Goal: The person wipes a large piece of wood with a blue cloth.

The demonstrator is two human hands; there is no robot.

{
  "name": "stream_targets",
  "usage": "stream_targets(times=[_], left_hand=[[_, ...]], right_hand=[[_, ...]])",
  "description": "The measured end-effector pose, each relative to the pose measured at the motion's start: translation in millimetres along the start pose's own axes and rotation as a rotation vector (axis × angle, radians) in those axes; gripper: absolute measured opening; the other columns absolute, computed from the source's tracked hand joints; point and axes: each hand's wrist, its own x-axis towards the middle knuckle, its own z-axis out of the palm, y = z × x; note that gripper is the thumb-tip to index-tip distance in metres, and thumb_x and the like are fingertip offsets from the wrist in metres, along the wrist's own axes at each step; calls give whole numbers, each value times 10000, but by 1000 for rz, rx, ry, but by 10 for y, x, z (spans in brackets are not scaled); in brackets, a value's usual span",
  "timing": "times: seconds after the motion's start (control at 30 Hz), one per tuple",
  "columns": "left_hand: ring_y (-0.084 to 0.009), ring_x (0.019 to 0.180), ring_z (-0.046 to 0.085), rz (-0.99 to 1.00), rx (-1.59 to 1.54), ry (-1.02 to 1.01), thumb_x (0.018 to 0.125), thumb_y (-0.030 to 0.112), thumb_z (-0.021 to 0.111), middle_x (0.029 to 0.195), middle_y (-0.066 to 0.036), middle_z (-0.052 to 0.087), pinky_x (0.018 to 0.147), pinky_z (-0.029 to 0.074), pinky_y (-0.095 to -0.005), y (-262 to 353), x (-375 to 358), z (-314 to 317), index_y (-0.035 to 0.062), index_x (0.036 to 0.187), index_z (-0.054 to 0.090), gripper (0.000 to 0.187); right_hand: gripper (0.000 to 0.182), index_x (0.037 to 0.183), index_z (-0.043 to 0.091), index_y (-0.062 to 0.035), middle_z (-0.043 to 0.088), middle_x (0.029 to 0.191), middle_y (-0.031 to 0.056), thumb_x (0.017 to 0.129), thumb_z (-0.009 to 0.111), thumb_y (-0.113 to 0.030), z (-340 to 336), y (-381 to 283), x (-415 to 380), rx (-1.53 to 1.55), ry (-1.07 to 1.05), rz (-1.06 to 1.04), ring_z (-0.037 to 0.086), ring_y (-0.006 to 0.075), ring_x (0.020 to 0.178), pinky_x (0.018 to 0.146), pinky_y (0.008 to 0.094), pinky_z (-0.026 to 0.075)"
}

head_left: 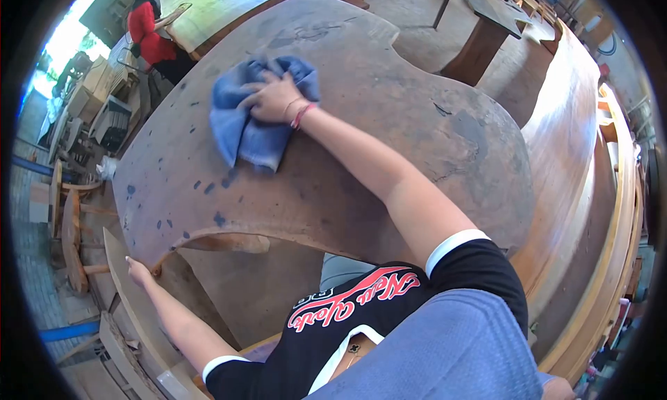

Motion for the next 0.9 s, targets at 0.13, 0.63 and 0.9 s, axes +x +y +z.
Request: stream_targets(times=[0.13,0.63,0.9], left_hand=[[-421,1039,569,2,30,6,920,582,299,1076,-278,614,900,441,-465,87,-32,-15,-75,1042,640,751],[-430,997,587,0,14,94,926,583,276,1017,-291,626,876,454,-484,93,-34,63,-107,974,649,786],[-432,1000,587,-18,-11,98,917,574,313,1011,-302,624,878,452,-482,145,-56,71,-112,962,649,765]], right_hand=[[321,1050,691,-332,517,1342,-63,770,571,-231,-181,-395,-476,227,-94,-378,347,333,1317,928,626,320],[383,1189,585,-439,408,1430,-29,844,451,-342,-679,1101,-753,-202,-17,454,307,357,1335,986,728,217],[331,1059,673,-367,510,1330,-50,770,555,-256,-333,-428,-922,91,-16,-297,383,321,1275,889,615,372]])
